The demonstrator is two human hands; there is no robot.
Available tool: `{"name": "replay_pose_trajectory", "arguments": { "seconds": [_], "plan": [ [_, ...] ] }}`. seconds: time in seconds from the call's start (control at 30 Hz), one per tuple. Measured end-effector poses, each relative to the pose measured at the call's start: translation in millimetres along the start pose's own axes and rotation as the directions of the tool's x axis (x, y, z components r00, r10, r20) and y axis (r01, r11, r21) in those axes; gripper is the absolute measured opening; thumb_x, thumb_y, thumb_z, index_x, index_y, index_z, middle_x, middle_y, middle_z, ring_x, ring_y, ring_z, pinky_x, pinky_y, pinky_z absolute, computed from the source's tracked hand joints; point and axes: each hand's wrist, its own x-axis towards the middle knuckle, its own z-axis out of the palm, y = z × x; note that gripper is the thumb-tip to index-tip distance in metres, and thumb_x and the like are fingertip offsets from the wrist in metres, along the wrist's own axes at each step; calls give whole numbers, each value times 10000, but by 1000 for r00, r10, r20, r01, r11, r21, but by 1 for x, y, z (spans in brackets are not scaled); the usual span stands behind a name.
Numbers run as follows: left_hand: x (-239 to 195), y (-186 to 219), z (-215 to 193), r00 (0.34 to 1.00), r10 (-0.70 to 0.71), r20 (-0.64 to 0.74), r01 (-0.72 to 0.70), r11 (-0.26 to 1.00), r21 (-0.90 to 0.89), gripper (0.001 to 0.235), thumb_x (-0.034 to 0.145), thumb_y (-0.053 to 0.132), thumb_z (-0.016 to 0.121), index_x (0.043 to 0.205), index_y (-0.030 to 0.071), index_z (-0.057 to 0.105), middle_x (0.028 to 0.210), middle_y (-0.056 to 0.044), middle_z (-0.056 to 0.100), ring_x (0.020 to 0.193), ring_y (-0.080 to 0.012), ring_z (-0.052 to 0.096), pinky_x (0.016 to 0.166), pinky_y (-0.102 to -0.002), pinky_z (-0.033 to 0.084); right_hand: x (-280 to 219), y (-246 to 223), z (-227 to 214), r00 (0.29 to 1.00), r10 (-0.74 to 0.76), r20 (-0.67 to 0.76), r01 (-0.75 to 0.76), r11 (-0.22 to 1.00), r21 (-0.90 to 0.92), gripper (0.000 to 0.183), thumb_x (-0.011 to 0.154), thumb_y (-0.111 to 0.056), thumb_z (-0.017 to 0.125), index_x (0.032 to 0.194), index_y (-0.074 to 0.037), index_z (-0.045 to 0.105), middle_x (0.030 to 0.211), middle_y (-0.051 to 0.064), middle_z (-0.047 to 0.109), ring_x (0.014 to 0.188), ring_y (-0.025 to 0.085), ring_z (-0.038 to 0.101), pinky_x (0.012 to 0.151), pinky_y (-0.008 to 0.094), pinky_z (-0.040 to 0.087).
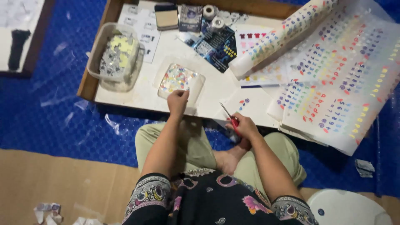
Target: Cutting out small individual stickers from a printed sheet using scissors
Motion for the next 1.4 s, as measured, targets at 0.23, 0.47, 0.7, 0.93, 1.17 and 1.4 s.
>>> {"name": "replay_pose_trajectory", "arguments": {
  "seconds": [0.23, 0.47, 0.7, 0.93, 1.17, 1.4],
  "plan": [
    [2, 18, -16, 998, 18, -67, -12, 995, 101, 313, 845, 262, 703, 1116, 136, 794, 940, -130, 782, 975, -322, 739, 871, -420, 553, 4, 20, -14, 981, 132, -142, -136, 991, -17, 438, 805, -500, 784, 1163, -280, 658, 839, 133, 760, 896, 338, 745, 839, 448, 569],
    [-89, -4, 48, 567, 790, 233, -821, 518, 239, 373, 754, 139, 785, 1111, 61, 711, 1109, -207, 681, 998, -404, 659, 881, -478, 524, 6, 40, -22, 954, 223, -198, -213, 974, 75, 520, 827, -560, 754, 1196, -220, 618, 919, 174, 757, 988, 386, 720, 891, 481, 556],
    [-126, -7, 66, 410, 532, 741, -911, 207, 356, 489, 922, 268, 637, 1410, 250, 608, 1488, -81, 570, 1415, -326, 477, 1131, -528, 349, -6, 40, -6, 947, 260, -189, -242, 963, 116, 539, 797, -576, 785, 1176, -226, 627, 967, 141, 769, 1037, 354, 718, 911, 471, 564],
    [-91, -32, 83, 376, 776, 507, -895, 163, 415, 363, 807, 349, 701, 1144, 214, 697, 995, -30, 711, 752, -283, 686, 601, -428, 512, 8, 42, 55, 896, 443, -18, -262, 561, 785, 336, 899, -261, 760, 1178, -147, 610, 743, 151, 711, 551, 238, 704, 462, 288, 596],
    [-134, 5, 47, 438, 791, 428, -898, 358, 257, 286, 818, 217, 683, 1080, 113, 733, 1081, -97, 736, 803, -299, 731, 650, -372, 572, 19, 10, 86, 857, 508, -90, -166, 436, 884, 530, 809, -134, 845, 1237, 5, 565, 840, 210, 709, 530, 245, 709, 387, 295, 610],
    [-110, -108, 67, 851, -113, 513, 323, 883, -341, 465, 968, 247, 764, 1330, -16, 637, 1211, -222, 673, 910, -287, 684, 651, -366, 602, 3, -22, 82, 862, 489, 131, -291, 266, 919, 393, 868, -88, 718, 1212, -14, 544, 776, 102, 633, 532, 185, 675, 428, 289, 626]
  ]
}}
